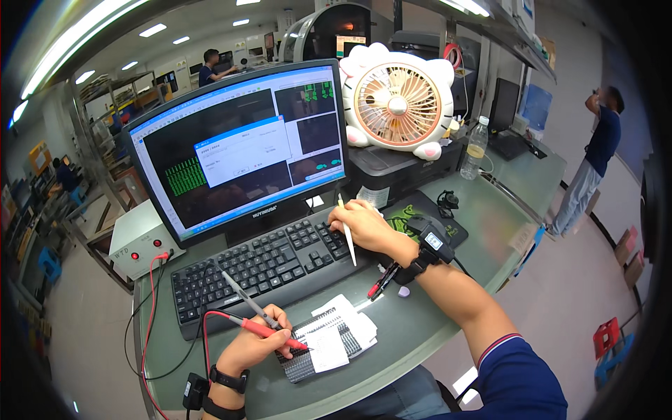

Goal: Testing an electronic component using a computer interface and multimeter probes.

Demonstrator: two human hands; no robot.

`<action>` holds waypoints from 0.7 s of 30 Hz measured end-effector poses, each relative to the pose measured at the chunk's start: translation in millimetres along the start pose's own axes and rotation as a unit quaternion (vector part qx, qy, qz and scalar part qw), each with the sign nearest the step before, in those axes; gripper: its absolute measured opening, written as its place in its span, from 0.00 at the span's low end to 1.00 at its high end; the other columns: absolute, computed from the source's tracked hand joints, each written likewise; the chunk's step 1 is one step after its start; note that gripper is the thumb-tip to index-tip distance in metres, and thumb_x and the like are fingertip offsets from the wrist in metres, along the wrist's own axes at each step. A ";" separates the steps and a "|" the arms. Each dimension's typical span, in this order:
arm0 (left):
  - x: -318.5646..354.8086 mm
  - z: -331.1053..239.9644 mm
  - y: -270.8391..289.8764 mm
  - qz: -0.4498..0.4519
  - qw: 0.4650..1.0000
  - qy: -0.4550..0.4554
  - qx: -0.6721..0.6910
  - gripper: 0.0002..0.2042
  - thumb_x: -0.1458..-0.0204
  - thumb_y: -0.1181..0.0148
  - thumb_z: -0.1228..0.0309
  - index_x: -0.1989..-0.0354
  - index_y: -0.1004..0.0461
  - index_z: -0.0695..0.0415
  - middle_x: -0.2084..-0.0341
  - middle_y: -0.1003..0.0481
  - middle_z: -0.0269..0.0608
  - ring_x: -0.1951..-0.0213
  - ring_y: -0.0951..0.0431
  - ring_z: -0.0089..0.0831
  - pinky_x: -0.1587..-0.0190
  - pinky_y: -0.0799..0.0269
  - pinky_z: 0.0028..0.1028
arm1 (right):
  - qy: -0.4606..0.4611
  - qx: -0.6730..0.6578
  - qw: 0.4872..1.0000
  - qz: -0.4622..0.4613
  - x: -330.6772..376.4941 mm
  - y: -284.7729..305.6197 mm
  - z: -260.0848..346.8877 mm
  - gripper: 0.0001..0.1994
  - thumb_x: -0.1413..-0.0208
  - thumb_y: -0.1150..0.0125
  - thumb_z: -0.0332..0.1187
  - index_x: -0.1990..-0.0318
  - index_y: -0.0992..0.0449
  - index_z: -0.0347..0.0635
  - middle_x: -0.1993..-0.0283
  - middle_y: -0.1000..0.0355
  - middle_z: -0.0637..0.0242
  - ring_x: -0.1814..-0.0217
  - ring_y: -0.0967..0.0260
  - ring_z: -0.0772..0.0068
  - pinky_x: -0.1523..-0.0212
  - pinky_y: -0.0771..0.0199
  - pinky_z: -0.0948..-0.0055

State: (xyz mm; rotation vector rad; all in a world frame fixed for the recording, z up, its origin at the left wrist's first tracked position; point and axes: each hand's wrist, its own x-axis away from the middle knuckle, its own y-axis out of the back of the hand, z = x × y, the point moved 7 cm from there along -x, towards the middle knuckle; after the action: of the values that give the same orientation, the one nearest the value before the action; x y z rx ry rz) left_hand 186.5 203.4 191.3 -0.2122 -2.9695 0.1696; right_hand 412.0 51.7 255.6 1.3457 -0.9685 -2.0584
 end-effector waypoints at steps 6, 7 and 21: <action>0.1 -0.1 -0.4 -0.003 1.000 -0.001 0.002 0.08 0.47 0.44 0.75 0.64 0.39 0.60 0.69 0.32 0.37 0.72 0.23 0.22 0.70 0.21 0.25 | -0.055 0.060 0.996 -0.041 3.7 11.5 -17.8 0.07 0.39 0.51 0.38 0.61 0.30 0.47 0.66 0.28 0.63 0.55 0.32 0.59 0.42 0.44 0.57; 0.1 0.0 0.2 -0.003 1.000 -0.002 0.002 0.08 0.47 0.44 0.75 0.64 0.39 0.60 0.69 0.32 0.37 0.72 0.23 0.22 0.70 0.21 0.25 | -0.062 0.064 0.996 -0.027 8.2 10.3 -20.8 0.08 0.39 0.51 0.38 0.61 0.30 0.47 0.66 0.27 0.63 0.55 0.31 0.59 0.42 0.43 0.57; 1.0 0.3 1.6 -0.008 1.000 -0.002 0.000 0.09 0.46 0.44 0.73 0.64 0.39 0.58 0.70 0.31 0.35 0.74 0.23 0.22 0.70 0.23 0.25 | -0.017 0.022 0.999 0.039 -1.7 -1.7 10.2 0.07 0.42 0.46 0.38 0.60 0.27 0.50 0.63 0.28 0.63 0.55 0.34 0.56 0.52 0.39 0.61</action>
State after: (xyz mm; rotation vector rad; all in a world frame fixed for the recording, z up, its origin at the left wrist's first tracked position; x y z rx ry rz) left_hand 185.7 205.1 190.9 -0.1889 -2.9742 0.1695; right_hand 403.2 57.0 257.9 1.2773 -1.0689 -2.0185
